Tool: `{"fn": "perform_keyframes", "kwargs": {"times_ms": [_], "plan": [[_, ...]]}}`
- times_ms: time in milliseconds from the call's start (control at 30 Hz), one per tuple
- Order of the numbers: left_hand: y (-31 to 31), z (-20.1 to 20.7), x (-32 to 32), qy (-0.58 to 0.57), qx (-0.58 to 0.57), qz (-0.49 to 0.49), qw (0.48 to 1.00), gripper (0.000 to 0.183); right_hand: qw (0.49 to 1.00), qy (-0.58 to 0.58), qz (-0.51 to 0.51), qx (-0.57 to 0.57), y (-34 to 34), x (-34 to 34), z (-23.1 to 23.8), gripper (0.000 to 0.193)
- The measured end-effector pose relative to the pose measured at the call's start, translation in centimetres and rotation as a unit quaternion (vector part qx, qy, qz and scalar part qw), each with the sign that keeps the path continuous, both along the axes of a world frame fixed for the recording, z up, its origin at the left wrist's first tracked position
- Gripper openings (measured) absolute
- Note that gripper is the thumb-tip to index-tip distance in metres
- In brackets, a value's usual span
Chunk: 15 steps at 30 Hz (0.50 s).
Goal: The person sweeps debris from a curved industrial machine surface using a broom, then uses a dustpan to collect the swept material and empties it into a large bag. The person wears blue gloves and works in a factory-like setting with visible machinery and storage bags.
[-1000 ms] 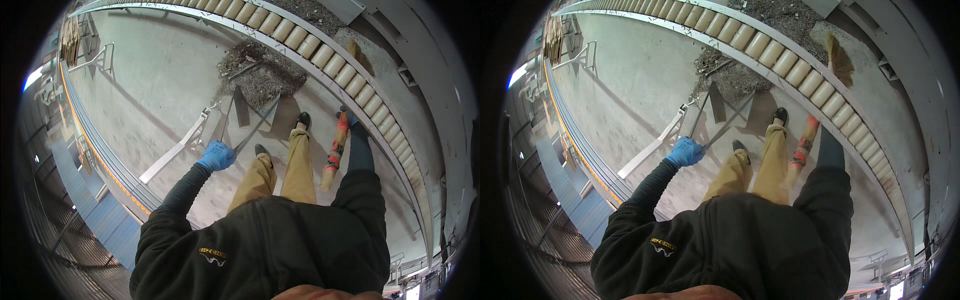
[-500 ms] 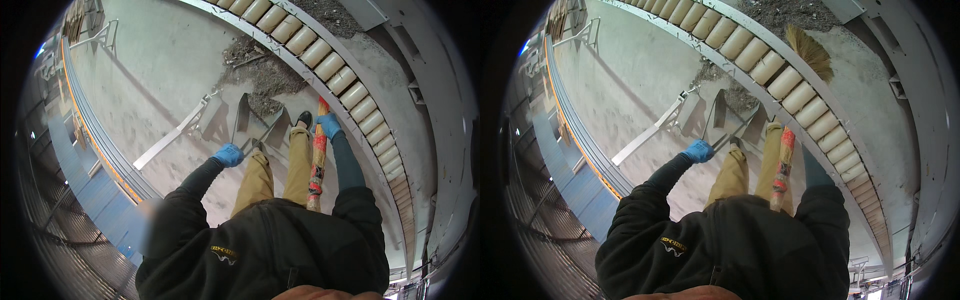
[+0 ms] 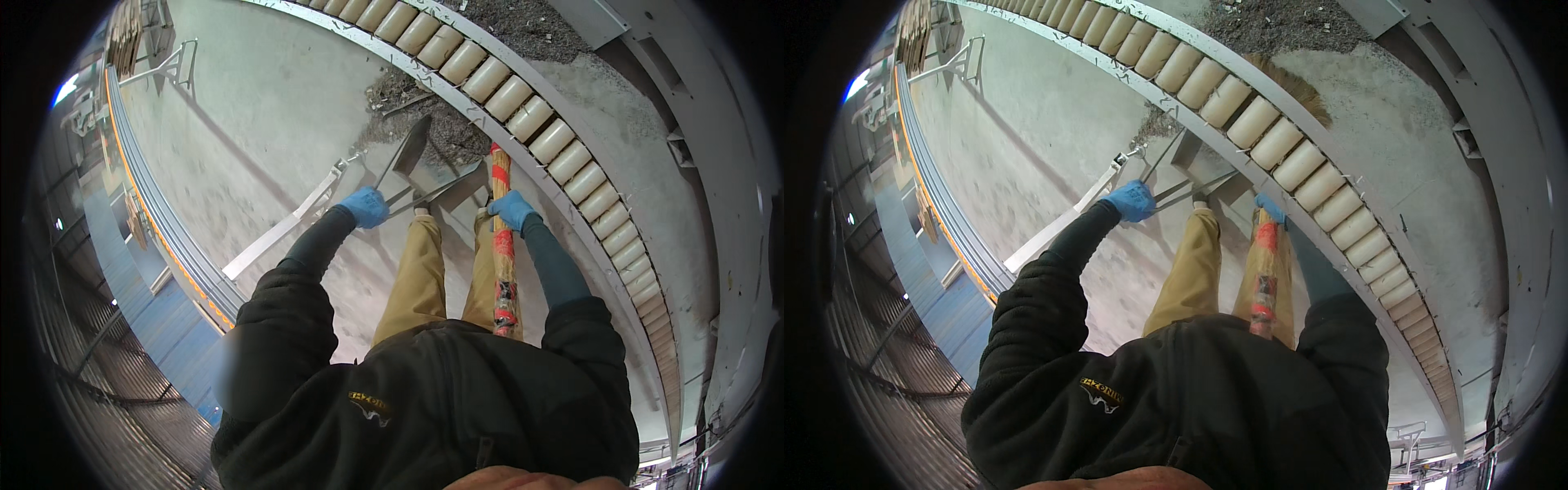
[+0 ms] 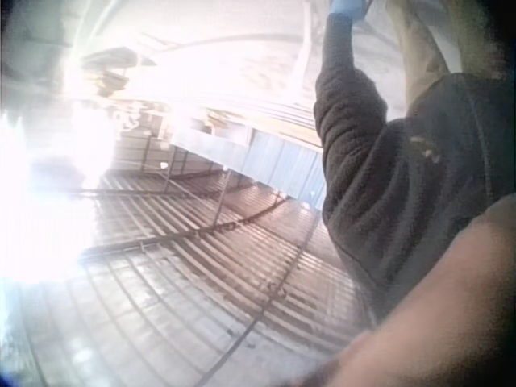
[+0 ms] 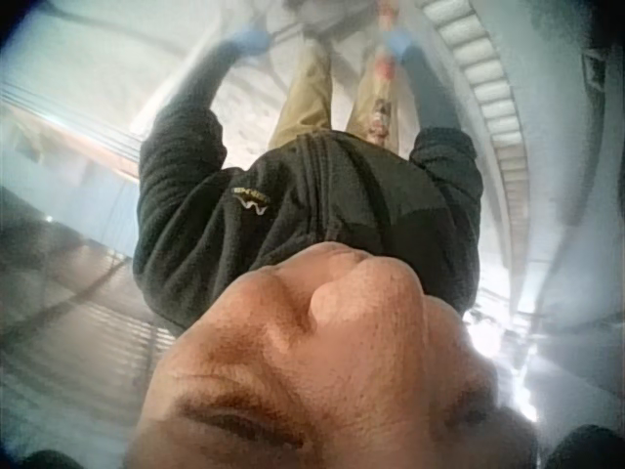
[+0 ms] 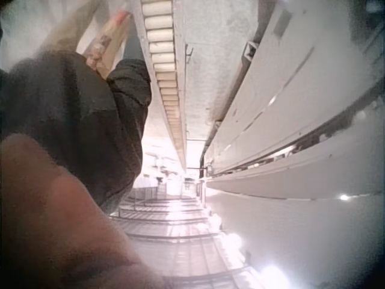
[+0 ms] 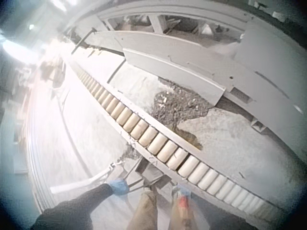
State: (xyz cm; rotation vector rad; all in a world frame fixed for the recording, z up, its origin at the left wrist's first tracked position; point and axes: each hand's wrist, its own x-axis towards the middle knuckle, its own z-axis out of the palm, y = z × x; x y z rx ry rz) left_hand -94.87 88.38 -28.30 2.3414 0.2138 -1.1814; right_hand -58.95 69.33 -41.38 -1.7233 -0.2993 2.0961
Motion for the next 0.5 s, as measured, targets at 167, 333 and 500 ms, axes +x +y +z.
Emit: {"fn": "perform_keyframes", "kwargs": {"times_ms": [167,333,500], "plan": [[3.0,-0.2,8.1,-0.084,0.001,0.004,0.996,0.02,0.993,0.089,0.025,-0.073,1.5,-2.1,1.1,0.021],[5.2,1.7,10.1,-0.181,0.122,0.127,0.968,0.062,0.99,0.106,0.05,-0.08,4.5,-0.9,3.9,0.031],[1.9,-0.9,8.5,-0.169,0.097,0.656,0.729,0.099,0.989,0.112,0.028,-0.088,6.9,-0.7,7.2,0.025]]}}
